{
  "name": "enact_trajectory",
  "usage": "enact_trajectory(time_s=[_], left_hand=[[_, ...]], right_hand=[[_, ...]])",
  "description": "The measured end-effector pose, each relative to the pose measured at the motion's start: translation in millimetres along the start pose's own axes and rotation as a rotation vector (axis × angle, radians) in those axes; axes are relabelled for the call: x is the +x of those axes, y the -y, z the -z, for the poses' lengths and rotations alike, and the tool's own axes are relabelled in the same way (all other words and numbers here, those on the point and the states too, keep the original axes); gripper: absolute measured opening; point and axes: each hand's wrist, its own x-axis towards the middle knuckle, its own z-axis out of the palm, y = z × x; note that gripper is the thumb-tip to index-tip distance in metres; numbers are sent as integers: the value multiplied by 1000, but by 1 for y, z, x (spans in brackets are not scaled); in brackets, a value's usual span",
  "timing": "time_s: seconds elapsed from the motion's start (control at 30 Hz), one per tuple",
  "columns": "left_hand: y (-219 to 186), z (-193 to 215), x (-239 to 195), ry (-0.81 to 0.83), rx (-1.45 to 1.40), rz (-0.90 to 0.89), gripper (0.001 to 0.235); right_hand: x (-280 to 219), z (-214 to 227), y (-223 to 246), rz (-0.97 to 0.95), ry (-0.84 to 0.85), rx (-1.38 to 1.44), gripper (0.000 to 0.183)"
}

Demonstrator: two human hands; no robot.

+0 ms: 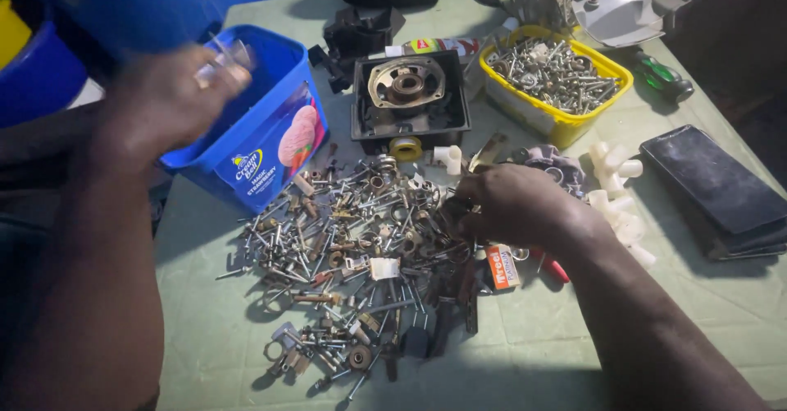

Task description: Sorting various metal fasteners and components from a central pile into a blue plastic bin.

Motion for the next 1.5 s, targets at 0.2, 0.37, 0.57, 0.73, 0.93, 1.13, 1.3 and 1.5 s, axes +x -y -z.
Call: enact_trajectory(time_s=[0.2, 0.37, 0.57, 0.73, 0.93, 1.13, 1.3, 1.5], left_hand=[[-9, -39, -34, -677, -27, -570, 21], [-51, -100, -58, -451, -308, -633, 15], [-63, -165, -45, -8, -476, -465, 33], [-56, -155, -50, 50, -509, -481, 35], [-32, -128, -62, 162, -656, -542, 48], [-25, -138, -61, 185, -538, -620, 40], [-20, -136, -59, 145, -626, -604, 27], [-3, -92, -73, 106, -642, -533, 22]], right_hand=[[-4, 8, 12, -84, 6, 91, 18], [-6, 6, 5, 12, -56, 164, 30], [13, -8, 4, 38, -347, 277, 32], [27, -24, 11, 207, -519, 275, 31], [52, -55, 12, 613, -540, -13, 20], [32, -37, 9, 507, -495, 315, 14], [28, -34, 7, 455, -656, 242, 13], [39, -45, 20, 306, -674, 201, 18]])
